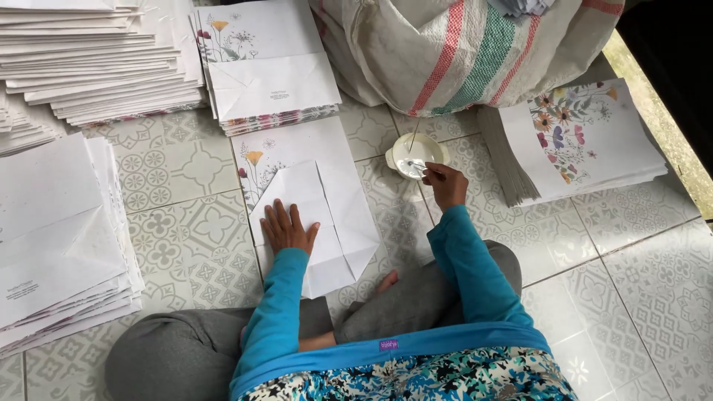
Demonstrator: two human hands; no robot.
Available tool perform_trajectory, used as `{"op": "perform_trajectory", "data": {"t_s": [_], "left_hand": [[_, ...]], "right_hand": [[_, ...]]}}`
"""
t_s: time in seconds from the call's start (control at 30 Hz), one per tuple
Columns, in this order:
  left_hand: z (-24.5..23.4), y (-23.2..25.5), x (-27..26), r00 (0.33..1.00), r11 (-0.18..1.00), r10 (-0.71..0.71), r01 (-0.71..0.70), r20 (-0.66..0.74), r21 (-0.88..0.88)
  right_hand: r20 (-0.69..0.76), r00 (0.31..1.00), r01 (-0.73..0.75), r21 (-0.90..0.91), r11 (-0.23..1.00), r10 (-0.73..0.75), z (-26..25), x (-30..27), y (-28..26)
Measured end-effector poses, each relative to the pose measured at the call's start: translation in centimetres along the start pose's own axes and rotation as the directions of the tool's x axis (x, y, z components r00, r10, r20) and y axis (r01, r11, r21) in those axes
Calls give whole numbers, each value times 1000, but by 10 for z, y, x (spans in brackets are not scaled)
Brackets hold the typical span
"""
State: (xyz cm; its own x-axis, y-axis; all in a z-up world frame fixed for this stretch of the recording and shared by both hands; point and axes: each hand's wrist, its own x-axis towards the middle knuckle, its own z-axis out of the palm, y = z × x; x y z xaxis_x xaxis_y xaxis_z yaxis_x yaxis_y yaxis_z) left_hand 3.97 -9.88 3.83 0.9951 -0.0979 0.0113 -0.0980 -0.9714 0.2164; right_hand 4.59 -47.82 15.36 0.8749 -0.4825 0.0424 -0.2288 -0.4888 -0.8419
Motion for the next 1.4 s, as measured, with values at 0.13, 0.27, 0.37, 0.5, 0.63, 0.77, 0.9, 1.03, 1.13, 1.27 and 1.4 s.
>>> {"op": "perform_trajectory", "data": {"t_s": [0.13, 0.27, 0.37, 0.5, 0.63, 0.77, 0.9, 1.03, 1.13, 1.27, 1.4], "left_hand": [[-8, 6, -10, 1000, 997, 5, -5, 5, 79], [-16, 8, -18, 998, 975, 45, -55, 51, 215], [-18, 7, -17, 997, 974, 59, -68, 48, 218], [-15, 5, -16, 996, 975, 62, -73, 60, 210], [-19, 7, -16, 997, 973, 52, -65, 65, 223], [-20, 8, -15, 992, 984, 60, -77, 106, 163], [-24, 15, -10, 989, 991, 44, -62, 140, 122], [-33, 17, -12, 985, 990, 30, -53, 169, 132], [-47, 21, -14, 973, 993, 36, -61, 227, 103], [-60, 21, -10, 963, 997, 43, -59, 265, 55], [-67, 20, -10, 951, 996, 47, -66, 306, 52]], "right_hand": [[-38, 988, 144, -68, 987, -147, -8, -19, -31], [45, 965, 263, -227, 938, -260, -11, -35, -34], [130, 952, 302, -248, 920, -278, -9, -44, -37], [155, 940, 337, -279, 899, -304, -12, -55, -39], [156, 933, 357, -289, 888, -325, -16, -63, -49], [133, 948, 311, -201, 929, -288, -17, -70, -53], [96, 954, 294, -112, 949, -284, -12, -73, -58], [58, 959, 282, -55, 958, -279, 9, -64, -87], [83, 958, 273, 44, 961, -276, 39, -52, -91], [157, 946, 270, 98, 958, -283, 89, -40, -114], [177, 941, 277, 87, 957, -288, 120, -29, -112]]}}
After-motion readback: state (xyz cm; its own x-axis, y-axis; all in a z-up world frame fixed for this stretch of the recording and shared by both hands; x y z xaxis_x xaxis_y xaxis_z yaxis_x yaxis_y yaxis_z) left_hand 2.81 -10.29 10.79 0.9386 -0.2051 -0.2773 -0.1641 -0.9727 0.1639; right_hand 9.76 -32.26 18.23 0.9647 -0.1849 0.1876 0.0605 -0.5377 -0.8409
